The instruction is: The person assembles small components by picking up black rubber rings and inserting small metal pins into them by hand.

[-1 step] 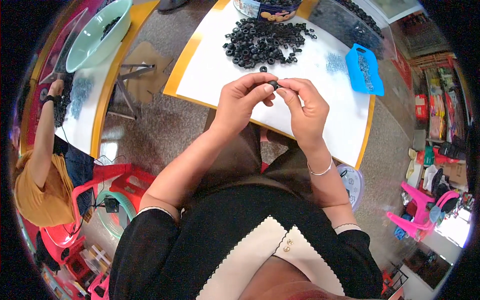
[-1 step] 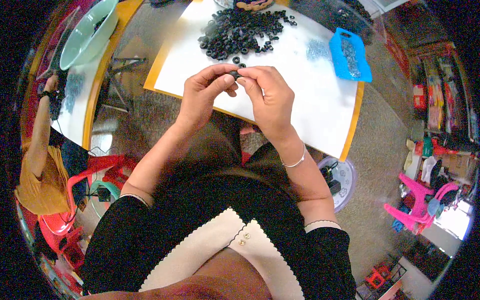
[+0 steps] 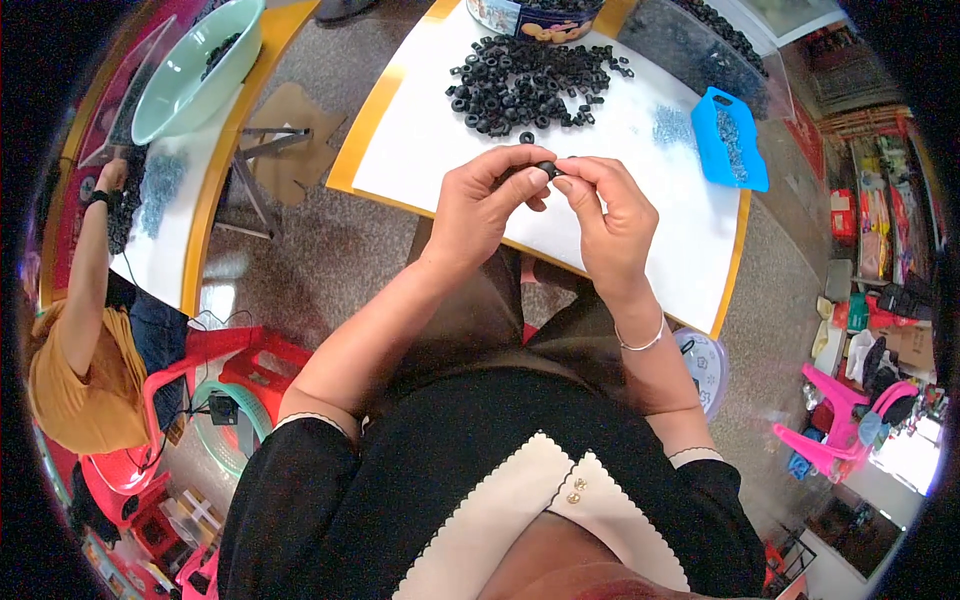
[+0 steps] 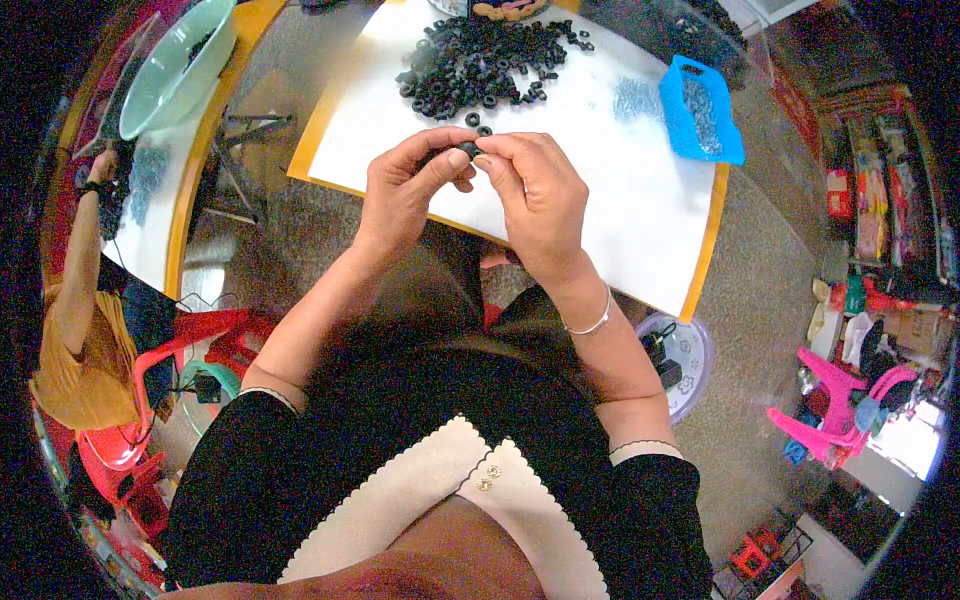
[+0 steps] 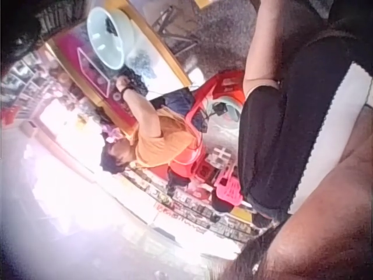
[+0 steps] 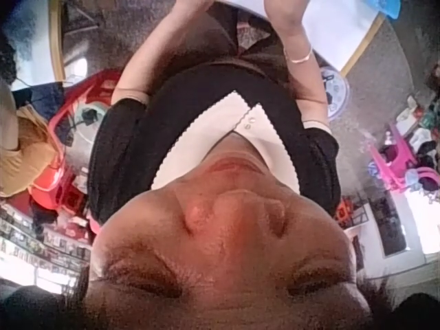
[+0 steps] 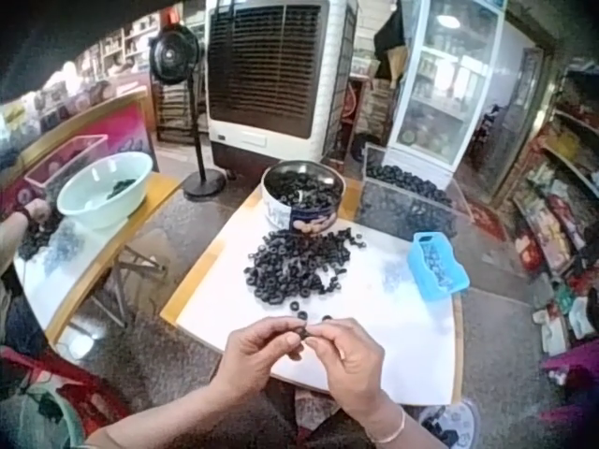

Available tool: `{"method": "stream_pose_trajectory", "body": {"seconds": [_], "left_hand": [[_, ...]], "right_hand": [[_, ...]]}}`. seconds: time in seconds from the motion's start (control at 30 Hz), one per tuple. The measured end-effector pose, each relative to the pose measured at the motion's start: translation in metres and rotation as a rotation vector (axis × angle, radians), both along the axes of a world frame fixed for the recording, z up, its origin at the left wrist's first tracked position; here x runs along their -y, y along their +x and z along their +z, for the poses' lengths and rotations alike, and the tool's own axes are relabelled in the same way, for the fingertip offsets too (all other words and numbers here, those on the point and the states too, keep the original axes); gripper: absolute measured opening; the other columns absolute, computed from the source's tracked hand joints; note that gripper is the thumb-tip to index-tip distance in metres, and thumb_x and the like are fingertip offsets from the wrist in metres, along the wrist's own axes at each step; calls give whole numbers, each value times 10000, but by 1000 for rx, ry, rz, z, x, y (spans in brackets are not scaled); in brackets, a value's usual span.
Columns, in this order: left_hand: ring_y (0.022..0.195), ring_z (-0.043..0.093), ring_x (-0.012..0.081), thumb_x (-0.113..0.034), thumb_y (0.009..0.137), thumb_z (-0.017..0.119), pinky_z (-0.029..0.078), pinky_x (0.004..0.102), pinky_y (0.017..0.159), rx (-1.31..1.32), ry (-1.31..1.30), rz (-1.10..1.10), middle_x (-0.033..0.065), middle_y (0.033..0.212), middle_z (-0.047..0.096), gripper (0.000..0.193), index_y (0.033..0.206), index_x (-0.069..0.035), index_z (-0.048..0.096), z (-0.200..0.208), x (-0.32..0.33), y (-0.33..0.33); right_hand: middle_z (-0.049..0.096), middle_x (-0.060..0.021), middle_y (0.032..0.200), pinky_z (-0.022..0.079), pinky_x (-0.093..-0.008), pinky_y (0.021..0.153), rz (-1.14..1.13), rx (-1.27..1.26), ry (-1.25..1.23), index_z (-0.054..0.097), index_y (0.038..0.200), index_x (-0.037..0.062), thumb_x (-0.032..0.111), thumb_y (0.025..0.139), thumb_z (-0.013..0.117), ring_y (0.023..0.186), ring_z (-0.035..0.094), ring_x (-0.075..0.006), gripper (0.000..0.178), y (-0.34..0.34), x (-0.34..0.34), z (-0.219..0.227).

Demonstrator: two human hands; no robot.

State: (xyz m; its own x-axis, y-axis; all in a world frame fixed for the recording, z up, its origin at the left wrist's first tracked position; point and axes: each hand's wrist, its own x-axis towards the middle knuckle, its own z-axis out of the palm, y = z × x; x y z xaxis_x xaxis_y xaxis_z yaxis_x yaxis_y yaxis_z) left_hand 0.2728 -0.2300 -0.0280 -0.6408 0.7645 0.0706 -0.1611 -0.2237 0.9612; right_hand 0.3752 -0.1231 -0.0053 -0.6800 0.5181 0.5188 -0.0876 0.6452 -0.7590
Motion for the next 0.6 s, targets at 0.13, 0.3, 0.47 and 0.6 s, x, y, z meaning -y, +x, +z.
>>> {"method": "stream_pose_trajectory", "body": {"seconds": [0.13,0.3,0.47,0.6], "left_hand": [[715,598,92,-76,876,605,499,214,649,-55,56,56,34,827,617,193,1044,18,623,0,-1,5],[713,597,94,-64,873,604,497,217,636,-166,50,122,34,835,613,182,1034,21,622,0,-2,6],[713,594,98,-78,887,585,500,228,653,-133,43,69,46,835,623,192,1043,29,616,1,1,2],[737,594,136,-72,883,581,494,257,698,191,98,-90,69,837,639,233,1087,38,600,1,2,-5]], "right_hand": [[635,-95,843,497,-287,635,-37,-7,62,648,890,16,18,794,645,742,614,-199,96,-1,5,2],[633,-97,827,497,-295,636,-97,-34,201,639,889,14,15,787,644,742,614,-212,102,-4,8,1],[632,-91,851,496,-271,654,-54,-7,101,635,899,9,0,794,643,740,612,-172,106,-2,9,2],[630,-78,871,494,-248,670,17,-4,-117,630,912,7,-5,809,638,743,603,-127,103,0,7,4]]}}
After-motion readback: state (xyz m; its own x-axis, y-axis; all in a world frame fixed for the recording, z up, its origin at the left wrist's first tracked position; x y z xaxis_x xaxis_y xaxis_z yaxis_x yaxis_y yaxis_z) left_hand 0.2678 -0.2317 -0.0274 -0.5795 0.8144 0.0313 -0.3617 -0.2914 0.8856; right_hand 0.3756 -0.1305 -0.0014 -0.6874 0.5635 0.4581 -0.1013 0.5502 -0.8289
